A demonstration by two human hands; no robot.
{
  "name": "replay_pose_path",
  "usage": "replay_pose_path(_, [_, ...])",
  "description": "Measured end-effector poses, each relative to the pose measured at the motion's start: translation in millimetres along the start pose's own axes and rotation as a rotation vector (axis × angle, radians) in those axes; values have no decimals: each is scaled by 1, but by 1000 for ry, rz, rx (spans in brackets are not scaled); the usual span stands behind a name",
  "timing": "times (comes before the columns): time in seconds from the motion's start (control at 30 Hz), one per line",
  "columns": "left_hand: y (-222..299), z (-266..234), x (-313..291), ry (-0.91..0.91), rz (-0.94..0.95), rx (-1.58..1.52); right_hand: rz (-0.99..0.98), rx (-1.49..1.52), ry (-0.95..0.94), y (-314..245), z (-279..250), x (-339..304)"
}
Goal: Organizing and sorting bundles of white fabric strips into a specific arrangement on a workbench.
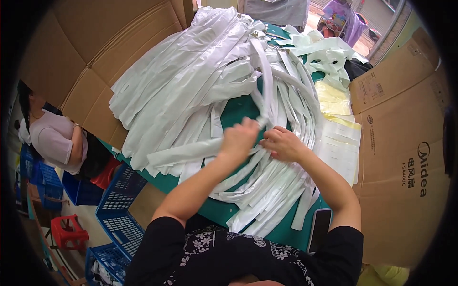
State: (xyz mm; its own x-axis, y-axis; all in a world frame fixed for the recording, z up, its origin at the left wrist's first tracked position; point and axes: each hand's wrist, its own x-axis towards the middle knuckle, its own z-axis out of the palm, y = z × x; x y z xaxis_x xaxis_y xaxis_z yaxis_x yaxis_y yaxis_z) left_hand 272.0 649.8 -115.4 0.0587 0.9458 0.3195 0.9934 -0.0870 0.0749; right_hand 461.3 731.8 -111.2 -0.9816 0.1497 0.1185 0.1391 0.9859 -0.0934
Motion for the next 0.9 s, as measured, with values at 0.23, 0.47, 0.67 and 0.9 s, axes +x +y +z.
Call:
replay_pose_path(0.23, [-35, 14, 27, -706, 278, -557, -117, -229, 11, 1, 3, -4])
replay_pose_path(0.47, [-117, -14, 50, 359, 139, 308, -49, -40, -428, 4, -21, 29])
replay_pose_path(0.67, [-27, -12, -2, -594, 222, -319, 213, 130, -127, 2, -13, 12])
replay_pose_path(0.9, [-90, 30, 47, 110, -113, -126, 3, -66, -46, 13, -11, 9])
